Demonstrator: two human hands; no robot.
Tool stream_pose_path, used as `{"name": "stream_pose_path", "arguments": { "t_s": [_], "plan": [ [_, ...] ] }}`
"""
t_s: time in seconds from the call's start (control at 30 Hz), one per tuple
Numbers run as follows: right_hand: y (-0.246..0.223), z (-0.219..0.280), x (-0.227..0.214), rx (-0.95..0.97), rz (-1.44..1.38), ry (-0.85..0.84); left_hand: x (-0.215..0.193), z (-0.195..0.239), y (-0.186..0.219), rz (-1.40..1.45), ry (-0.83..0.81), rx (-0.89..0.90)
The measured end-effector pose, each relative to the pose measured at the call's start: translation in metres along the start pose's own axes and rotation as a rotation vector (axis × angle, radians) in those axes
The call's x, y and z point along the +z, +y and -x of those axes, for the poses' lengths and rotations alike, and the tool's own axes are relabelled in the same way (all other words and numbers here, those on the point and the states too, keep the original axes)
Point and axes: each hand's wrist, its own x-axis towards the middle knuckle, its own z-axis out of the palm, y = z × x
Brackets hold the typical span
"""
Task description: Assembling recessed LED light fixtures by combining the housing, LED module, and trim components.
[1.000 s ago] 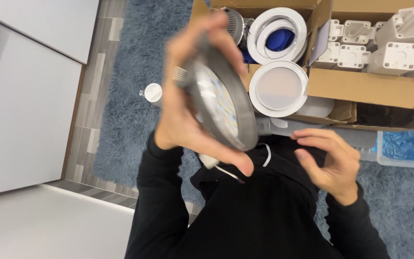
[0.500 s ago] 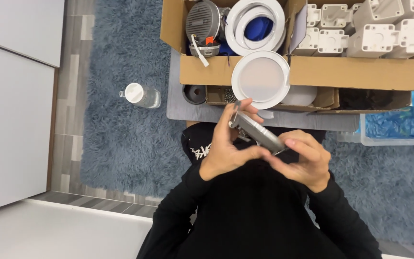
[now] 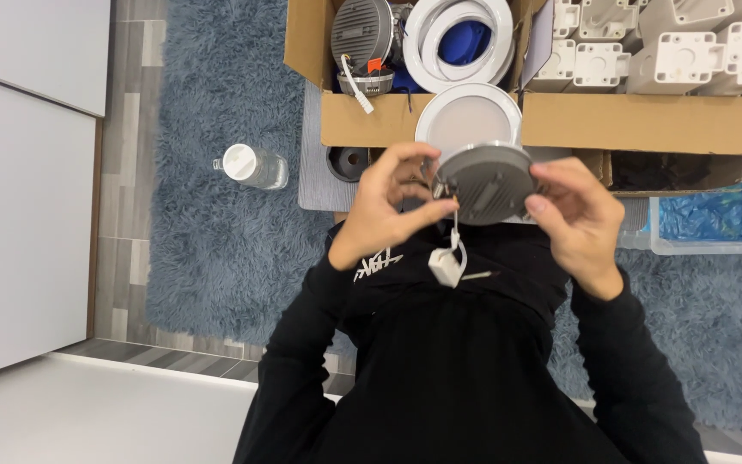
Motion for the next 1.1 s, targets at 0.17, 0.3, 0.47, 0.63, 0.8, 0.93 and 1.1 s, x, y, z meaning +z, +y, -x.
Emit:
{"name": "stream_pose_path", "arguments": {
  "t_s": [0.17, 0.3, 0.47, 0.63, 0.8, 0.93, 1.1],
  "plan": [
    [-0.02, -0.03, 0.011, 0.091, 0.071, -0.055, -0.011, -0.02, -0.023, -0.019, 0.008, 0.011],
    [-0.02, -0.05, 0.012, 0.189, 0.006, -0.09, -0.021, -0.034, -0.029, -0.119, -0.047, 0.03],
    [0.006, -0.059, -0.006, 0.172, 0.146, -0.187, -0.022, -0.043, -0.033, -0.263, -0.05, 0.017],
    [0.011, -0.07, -0.006, 0.023, 0.522, -0.23, -0.025, -0.055, -0.024, -0.562, -0.035, 0.096],
    [0.026, -0.066, -0.009, -0.013, 0.646, -0.274, -0.028, -0.051, -0.012, -0.743, -0.065, 0.041],
    [0.025, -0.064, -0.008, -0.021, 0.738, -0.292, -0.027, -0.05, -0.009, -0.988, -0.095, -0.022],
    [0.022, -0.064, -0.005, -0.044, 0.865, -0.315, -0.026, -0.048, -0.014, -1.057, -0.095, -0.064]
  ]
}}
